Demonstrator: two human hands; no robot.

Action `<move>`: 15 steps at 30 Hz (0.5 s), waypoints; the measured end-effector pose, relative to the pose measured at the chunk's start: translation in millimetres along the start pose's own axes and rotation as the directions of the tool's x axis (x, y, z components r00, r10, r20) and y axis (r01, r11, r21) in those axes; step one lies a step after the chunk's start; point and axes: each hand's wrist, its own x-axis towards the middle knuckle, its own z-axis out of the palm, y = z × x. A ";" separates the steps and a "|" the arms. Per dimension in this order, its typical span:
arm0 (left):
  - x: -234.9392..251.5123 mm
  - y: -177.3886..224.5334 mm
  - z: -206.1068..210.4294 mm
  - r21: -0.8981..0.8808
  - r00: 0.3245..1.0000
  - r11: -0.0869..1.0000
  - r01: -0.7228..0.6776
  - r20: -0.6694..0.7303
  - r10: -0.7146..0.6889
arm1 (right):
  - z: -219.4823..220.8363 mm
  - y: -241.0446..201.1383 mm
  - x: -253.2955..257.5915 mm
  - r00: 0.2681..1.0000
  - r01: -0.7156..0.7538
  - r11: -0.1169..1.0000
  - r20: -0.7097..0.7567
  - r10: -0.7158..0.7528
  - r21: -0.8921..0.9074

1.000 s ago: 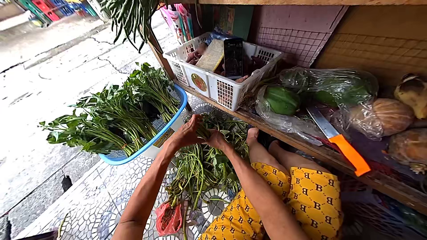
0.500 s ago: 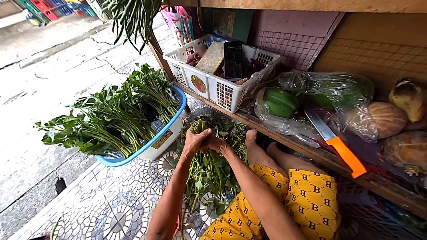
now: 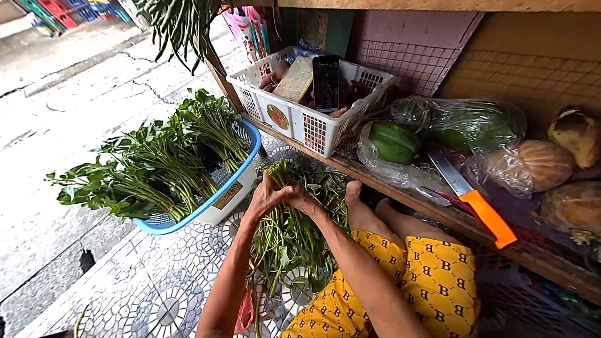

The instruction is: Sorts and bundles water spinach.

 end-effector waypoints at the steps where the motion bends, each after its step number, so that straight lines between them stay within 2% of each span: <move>1: -6.0 -0.1 -4.1 0.184 0.999 0.983 -0.018 0.045 0.010 | -4.7 -2.2 1.3 0.999 -0.030 0.998 -0.033 0.032 0.049; 3: -23.5 2.6 -6.6 0.411 0.991 0.903 -0.126 0.011 0.133 | -12.9 -2.2 5.9 0.994 -0.074 0.988 -0.071 0.084 0.136; 5: -36.8 0.5 -10.6 0.398 0.967 0.886 -0.239 0.014 0.254 | -17.7 1.5 10.2 0.993 -0.081 0.977 -0.065 0.096 0.196; 7: -46.6 -5.8 -16.0 0.201 0.969 0.949 -0.244 0.018 0.246 | -19.3 1.2 9.5 0.992 -0.088 0.955 -0.067 0.111 0.284; 8: -50.5 -11.0 -17.6 0.037 0.980 0.980 -0.196 -0.013 0.197 | -20.0 1.1 9.4 0.990 -0.085 0.939 -0.077 0.117 0.334; 9: -53.9 -17.4 -18.4 -0.200 0.990 0.970 -0.139 -0.062 0.129 | -20.8 1.8 9.9 0.989 -0.080 0.923 -0.087 0.122 0.376; 10: -56.6 -23.4 -17.1 -0.487 0.990 0.866 -0.112 -0.127 0.057 | -21.5 2.6 10.3 0.987 -0.076 0.915 -0.098 0.125 0.396; 11: -57.8 -27.3 -14.9 -0.735 0.982 0.667 -0.121 -0.187 -0.028 | -21.7 3.2 10.5 0.986 -0.074 0.917 -0.108 0.125 0.391; 12: -57.4 -28.3 -13.5 -0.894 0.970 0.422 -0.153 -0.217 -0.107 | -21.4 4.1 10.5 0.986 -0.078 0.928 -0.110 0.126 0.365; 13: -55.8 -27.0 -12.9 -0.974 0.958 0.116 -0.192 -0.212 -0.195 | -19.6 5.7 10.7 0.985 -0.083 0.938 -0.114 0.128 0.337; 14: -54.5 -25.4 -12.3 -0.961 0.949 -0.164 -0.225 -0.177 -0.262 | -17.1 8.1 11.0 0.986 -0.084 0.945 -0.113 0.125 0.315; 15: -52.5 -25.4 -9.8 -0.908 0.939 -0.334 -0.253 -0.148 -0.310 | -14.2 9.9 11.7 0.986 -0.084 0.950 -0.111 0.123 0.300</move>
